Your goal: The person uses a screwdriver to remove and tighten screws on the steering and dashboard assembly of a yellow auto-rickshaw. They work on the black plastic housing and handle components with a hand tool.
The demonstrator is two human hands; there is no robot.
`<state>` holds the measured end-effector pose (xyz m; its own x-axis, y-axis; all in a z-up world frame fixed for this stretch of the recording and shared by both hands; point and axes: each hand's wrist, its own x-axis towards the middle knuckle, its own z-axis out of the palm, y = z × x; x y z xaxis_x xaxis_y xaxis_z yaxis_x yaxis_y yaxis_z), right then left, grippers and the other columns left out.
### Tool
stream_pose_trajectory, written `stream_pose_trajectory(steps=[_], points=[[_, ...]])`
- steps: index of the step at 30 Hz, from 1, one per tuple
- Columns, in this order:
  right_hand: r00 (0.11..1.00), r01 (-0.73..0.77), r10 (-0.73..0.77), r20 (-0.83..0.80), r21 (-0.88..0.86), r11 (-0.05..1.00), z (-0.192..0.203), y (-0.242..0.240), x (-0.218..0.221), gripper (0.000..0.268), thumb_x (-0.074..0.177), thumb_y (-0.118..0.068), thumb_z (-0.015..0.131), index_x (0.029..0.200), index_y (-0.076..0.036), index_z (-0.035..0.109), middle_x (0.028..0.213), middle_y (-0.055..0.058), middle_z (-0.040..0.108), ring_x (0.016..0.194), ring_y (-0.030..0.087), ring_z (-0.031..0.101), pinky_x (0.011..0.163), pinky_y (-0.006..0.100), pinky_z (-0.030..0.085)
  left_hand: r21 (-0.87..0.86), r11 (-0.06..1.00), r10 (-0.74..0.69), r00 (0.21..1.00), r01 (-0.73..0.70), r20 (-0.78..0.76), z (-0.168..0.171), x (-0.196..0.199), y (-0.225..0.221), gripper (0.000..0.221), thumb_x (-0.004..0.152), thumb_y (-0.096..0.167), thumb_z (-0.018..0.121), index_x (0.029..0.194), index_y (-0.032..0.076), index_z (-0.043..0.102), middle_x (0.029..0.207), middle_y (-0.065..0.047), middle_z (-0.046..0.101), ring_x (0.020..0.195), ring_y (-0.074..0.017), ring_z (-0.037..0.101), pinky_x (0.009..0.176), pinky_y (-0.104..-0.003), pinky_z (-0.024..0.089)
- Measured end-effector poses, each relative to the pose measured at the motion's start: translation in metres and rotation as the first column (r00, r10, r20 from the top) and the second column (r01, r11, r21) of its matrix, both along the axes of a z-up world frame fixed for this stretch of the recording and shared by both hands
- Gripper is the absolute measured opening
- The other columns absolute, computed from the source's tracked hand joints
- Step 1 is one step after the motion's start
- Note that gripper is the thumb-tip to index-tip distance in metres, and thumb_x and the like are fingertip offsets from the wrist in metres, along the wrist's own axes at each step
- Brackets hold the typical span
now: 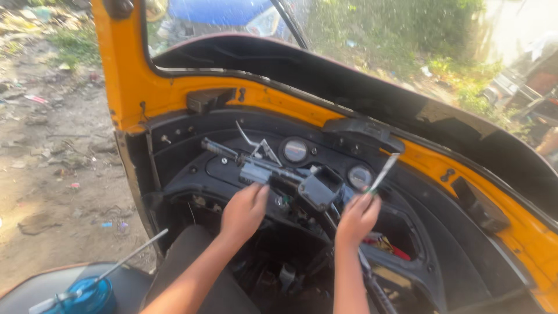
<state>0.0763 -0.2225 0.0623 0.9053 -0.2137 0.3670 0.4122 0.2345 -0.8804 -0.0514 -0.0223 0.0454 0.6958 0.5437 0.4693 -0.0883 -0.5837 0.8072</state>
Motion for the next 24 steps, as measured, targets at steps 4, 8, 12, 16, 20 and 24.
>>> stream_pose_trajectory(steps=[4,8,12,16,20,24], points=[[0.972,-0.234,0.215,-0.094,-0.308,0.922,-0.027,0.038,-0.102,0.052,0.100,-0.015,0.050,0.151,-0.012,0.041,0.074,0.000,0.055,0.055,0.006,0.051,0.046,0.021,0.046,-0.055,0.989,0.109,0.929,-0.137,-0.353,-0.077,-0.047,0.032,0.036,0.096,0.041,0.054,0.096,0.010,0.072,0.092,-0.017,0.074,0.095,-0.0403,0.068,0.080,-0.052,0.052],[0.906,-0.402,0.296,-0.302,-0.401,0.823,-0.063,0.093,-0.134,0.051,0.100,-0.015,0.051,0.152,-0.017,0.051,0.077,0.000,0.054,0.057,0.008,0.046,0.050,0.026,0.043,0.186,0.980,0.163,0.815,-0.069,-0.556,-0.145,-0.056,0.046,0.025,0.084,0.034,0.062,0.090,0.014,0.075,0.093,-0.012,0.075,0.095,-0.0350,0.070,0.084,-0.051,0.055],[0.948,-0.306,0.201,-0.245,-0.542,0.782,-0.085,0.114,-0.131,0.047,0.099,-0.015,0.053,0.146,-0.018,0.058,0.068,0.000,0.059,0.060,0.008,0.055,0.061,0.027,0.051,0.274,0.962,0.140,0.833,0.015,-0.536,-0.162,-0.045,0.039,0.025,0.088,0.033,0.061,0.087,0.011,0.072,0.089,-0.013,0.074,0.091,-0.0342,0.070,0.082,-0.050,0.055],[0.924,-0.346,0.183,-0.335,-0.531,0.774,-0.083,0.111,-0.138,0.046,0.100,-0.015,0.052,0.146,-0.019,0.058,0.069,0.003,0.057,0.061,0.010,0.052,0.063,0.029,0.050,0.319,0.944,0.104,0.850,0.078,-0.516,-0.163,-0.047,0.039,0.023,0.087,0.030,0.063,0.081,0.010,0.072,0.085,-0.012,0.074,0.087,-0.0326,0.071,0.080,-0.049,0.055],[0.928,-0.315,0.121,-0.354,-0.567,0.761,-0.075,0.105,-0.147,0.047,0.101,-0.015,0.051,0.146,-0.019,0.057,0.067,0.007,0.055,0.059,0.012,0.050,0.061,0.030,0.049,0.293,0.955,0.121,0.838,0.048,-0.532,-0.161,-0.048,0.038,0.023,0.088,0.029,0.063,0.081,0.010,0.072,0.084,-0.012,0.074,0.085,-0.0328,0.071,0.079,-0.048,0.056],[0.989,-0.135,0.141,-0.036,-0.585,0.800,-0.076,0.103,-0.145,0.044,0.100,-0.010,0.051,0.144,-0.011,0.058,0.091,-0.004,0.067,0.069,0.005,0.064,0.070,0.026,0.052,0.310,0.950,0.127,0.862,0.037,-0.491,-0.159,-0.050,0.037,0.021,0.086,0.028,0.063,0.081,0.009,0.072,0.084,-0.012,0.074,0.084,-0.0330,0.071,0.077,-0.048,0.056]])
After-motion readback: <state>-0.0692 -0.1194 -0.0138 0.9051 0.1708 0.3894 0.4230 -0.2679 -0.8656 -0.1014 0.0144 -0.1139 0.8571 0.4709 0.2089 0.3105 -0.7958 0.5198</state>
